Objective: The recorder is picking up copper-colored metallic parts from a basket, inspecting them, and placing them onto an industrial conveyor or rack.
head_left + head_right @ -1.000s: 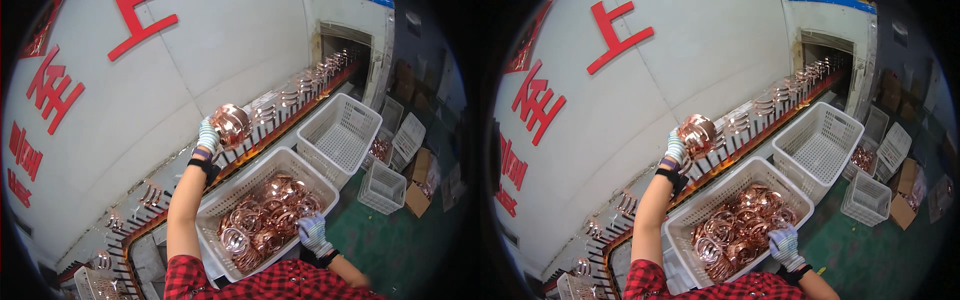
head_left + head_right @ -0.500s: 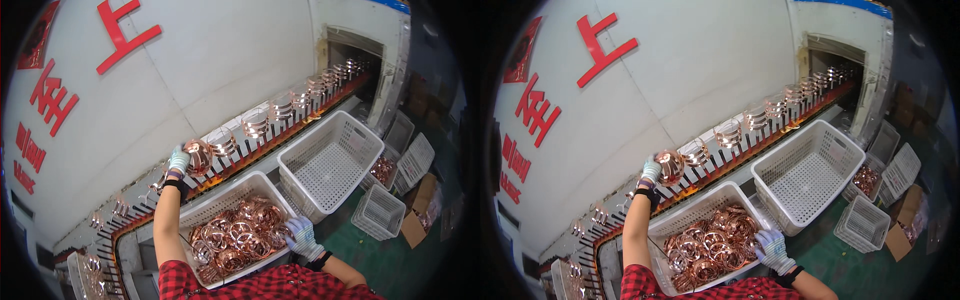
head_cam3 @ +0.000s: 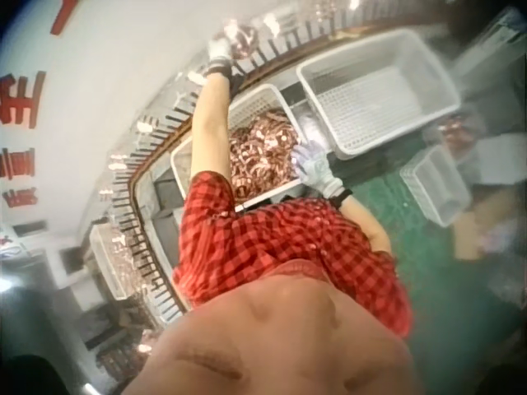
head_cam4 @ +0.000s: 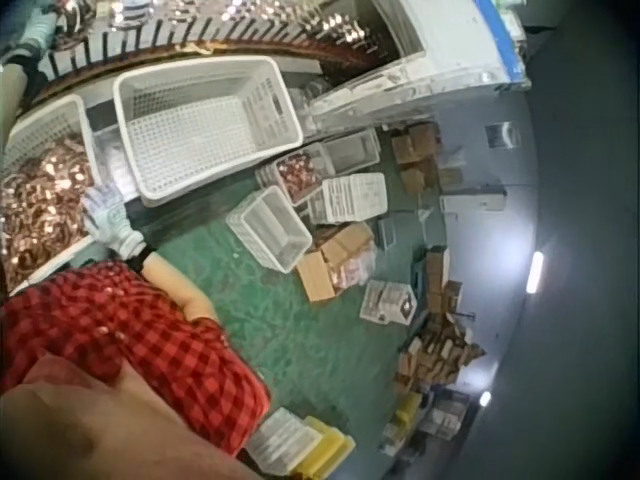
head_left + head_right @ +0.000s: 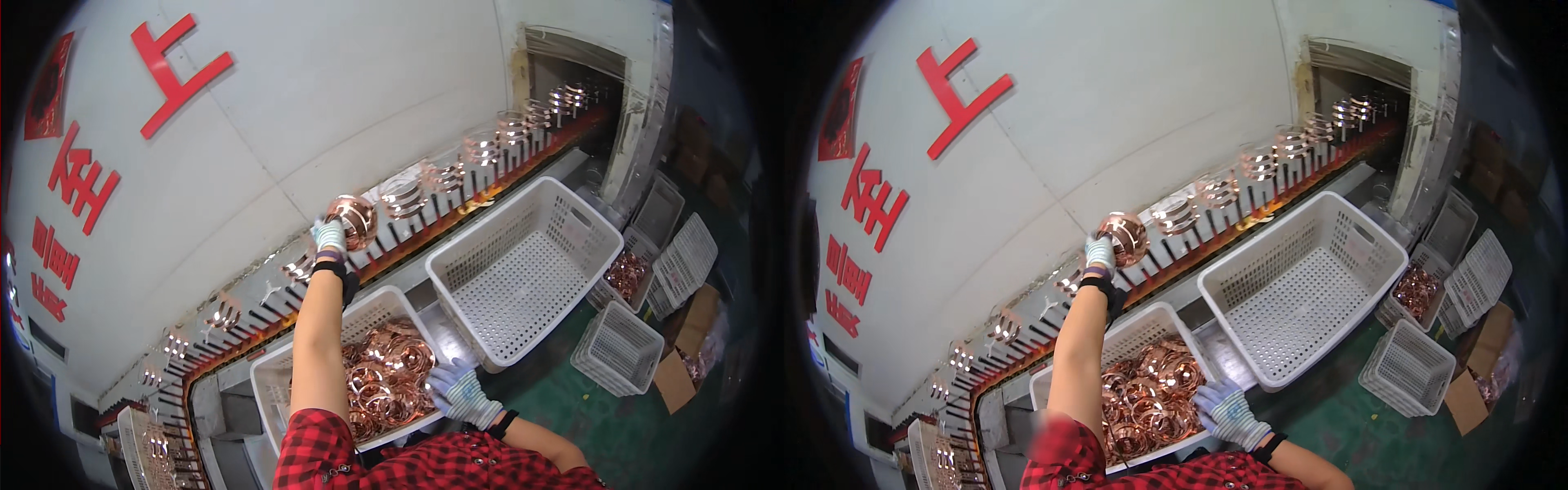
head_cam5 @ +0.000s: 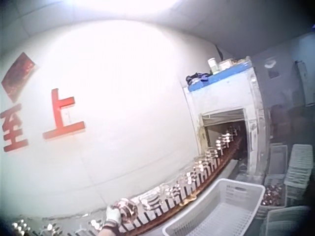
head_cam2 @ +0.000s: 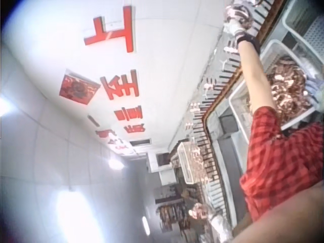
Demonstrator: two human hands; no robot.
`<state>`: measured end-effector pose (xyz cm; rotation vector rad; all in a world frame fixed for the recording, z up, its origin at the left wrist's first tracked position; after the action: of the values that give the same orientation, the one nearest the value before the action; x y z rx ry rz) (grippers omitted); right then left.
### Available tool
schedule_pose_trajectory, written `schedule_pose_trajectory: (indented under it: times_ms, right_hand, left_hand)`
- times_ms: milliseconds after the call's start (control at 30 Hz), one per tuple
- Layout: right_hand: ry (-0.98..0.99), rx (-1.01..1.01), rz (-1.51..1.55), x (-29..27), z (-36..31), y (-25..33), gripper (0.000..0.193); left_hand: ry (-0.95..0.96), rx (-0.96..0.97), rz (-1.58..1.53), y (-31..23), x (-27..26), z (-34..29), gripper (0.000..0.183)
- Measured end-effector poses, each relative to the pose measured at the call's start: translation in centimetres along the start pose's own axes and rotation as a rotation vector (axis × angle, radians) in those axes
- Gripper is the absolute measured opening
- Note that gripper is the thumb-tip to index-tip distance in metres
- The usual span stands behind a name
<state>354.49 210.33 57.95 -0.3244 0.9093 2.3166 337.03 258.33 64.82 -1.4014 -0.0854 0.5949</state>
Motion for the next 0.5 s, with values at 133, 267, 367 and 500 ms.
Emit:
schedule_pose_trajectory:
  times_ms: [133, 267, 367, 500]
  right_hand:
    - [-0.011, 0.008, 0.025, -0.9, 0.4, -0.9, 0.035]
    - [-0.015, -0.011, 0.089, -1.4, 0.9, -1.2, 0.035]
    - [0.025, -0.032, 0.107, -0.8, 1.2, -1.0, 0.037]
    - [0.082, -0.053, 0.074, 0.7, 1.3, -0.2, 0.033]
  left_hand:
    - [0.185, -0.423, -0.274, 7.4, 1.4, 3.4, 0.046]
    - [0.265, -0.703, -0.313, 9.5, -2.6, 3.4, 0.049]
    - [0.089, -0.295, -0.264, 1.6, -5.5, 2.0, 0.051]
    - [0.745, -0.416, -0.669, -11.1, -4.1, -7.6, 0.052]
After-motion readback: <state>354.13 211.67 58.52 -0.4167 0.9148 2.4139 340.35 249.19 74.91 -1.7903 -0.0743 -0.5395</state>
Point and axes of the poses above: each hand's wrist, its own z-axis towards the middle knuckle, its own x-axis out of the palm, y = z × x, the point moved 7 cm from there along z, towards the middle knuckle, and after that the axes turned 13 degrees about -y, right-handed, at the moved point
